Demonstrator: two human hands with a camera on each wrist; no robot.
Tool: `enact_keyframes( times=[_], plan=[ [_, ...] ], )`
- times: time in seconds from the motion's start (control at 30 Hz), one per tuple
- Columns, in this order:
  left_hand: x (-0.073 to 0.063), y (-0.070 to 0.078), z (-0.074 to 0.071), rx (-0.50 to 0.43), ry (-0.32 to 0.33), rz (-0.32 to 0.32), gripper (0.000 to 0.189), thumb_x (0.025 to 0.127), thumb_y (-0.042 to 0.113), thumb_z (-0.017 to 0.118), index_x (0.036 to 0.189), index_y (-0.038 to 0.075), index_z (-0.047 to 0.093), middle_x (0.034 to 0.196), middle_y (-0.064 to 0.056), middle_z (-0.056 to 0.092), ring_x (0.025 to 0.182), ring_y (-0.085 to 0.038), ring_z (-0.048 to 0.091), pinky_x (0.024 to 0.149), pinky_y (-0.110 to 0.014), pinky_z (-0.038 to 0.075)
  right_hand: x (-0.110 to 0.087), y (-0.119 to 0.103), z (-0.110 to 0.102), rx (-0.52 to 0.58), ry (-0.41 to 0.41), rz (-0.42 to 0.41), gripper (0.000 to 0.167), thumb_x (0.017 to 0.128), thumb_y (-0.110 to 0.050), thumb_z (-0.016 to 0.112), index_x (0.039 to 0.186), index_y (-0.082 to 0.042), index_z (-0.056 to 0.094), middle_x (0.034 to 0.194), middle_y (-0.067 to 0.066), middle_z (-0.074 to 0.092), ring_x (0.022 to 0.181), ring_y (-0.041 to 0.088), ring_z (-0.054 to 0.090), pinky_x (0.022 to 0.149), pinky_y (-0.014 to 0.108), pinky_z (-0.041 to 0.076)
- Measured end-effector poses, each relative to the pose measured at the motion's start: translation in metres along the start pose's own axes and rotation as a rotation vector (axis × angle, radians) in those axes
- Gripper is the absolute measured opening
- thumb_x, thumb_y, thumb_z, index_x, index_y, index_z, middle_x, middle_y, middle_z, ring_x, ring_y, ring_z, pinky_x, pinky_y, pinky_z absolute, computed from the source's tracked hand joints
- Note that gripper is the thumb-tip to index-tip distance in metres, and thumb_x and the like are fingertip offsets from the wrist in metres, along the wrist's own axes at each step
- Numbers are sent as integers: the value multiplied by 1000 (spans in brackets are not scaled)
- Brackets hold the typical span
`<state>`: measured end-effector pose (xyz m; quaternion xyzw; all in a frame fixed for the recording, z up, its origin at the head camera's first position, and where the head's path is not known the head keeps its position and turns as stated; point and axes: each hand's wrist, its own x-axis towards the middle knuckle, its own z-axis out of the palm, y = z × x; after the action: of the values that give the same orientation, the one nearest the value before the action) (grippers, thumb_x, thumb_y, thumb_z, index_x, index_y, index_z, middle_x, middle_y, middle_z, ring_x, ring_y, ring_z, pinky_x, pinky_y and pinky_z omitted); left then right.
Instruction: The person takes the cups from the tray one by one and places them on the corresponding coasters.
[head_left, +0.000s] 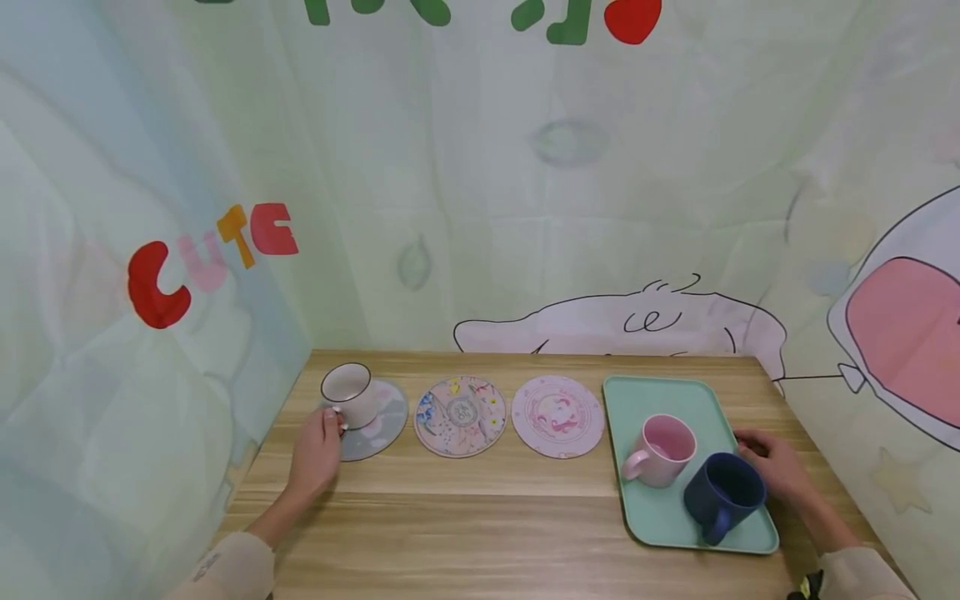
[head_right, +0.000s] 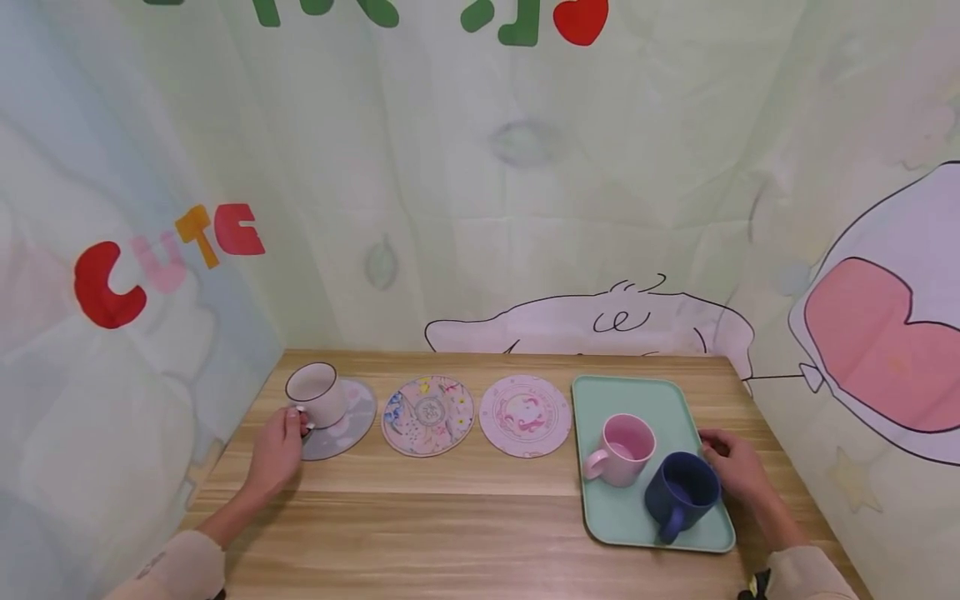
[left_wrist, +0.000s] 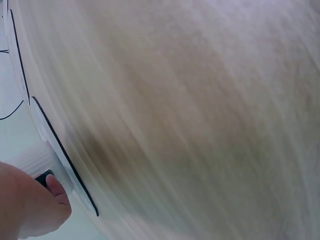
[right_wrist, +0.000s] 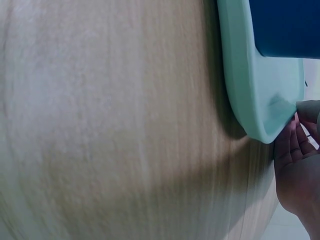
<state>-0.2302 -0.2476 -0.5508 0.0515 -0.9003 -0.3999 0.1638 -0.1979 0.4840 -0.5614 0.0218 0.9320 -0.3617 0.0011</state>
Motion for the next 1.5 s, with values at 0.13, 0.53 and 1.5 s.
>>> enact_keyframes(
  times=[0.13,0.53,1.5],
  plan=[
    [-1,1,-2,12,7,-12,41,117,24,31,112,-8,56,107,-25,58,99,-40,56,87,-52,44,0,-1,0,0,2,-7,37,109,-9,55,136,17,57,120,31,67,100,24,62,76,21,49],
    [6,13,-16,-92,67,-48,59,116,36,39,150,-12,37,136,-29,47,129,-45,48,109,-57,39,3,4,1,3,10,1,36,109,-9,55,135,16,58,118,29,68,98,20,62,76,21,49],
    [21,79,-15,10,-78,263,68,110,41,54,159,-3,36,158,-31,37,147,-51,35,115,-71,31,7,8,0,-9,-16,7,39,109,-10,55,137,17,55,126,36,63,110,40,63,78,21,49]
  ],
)
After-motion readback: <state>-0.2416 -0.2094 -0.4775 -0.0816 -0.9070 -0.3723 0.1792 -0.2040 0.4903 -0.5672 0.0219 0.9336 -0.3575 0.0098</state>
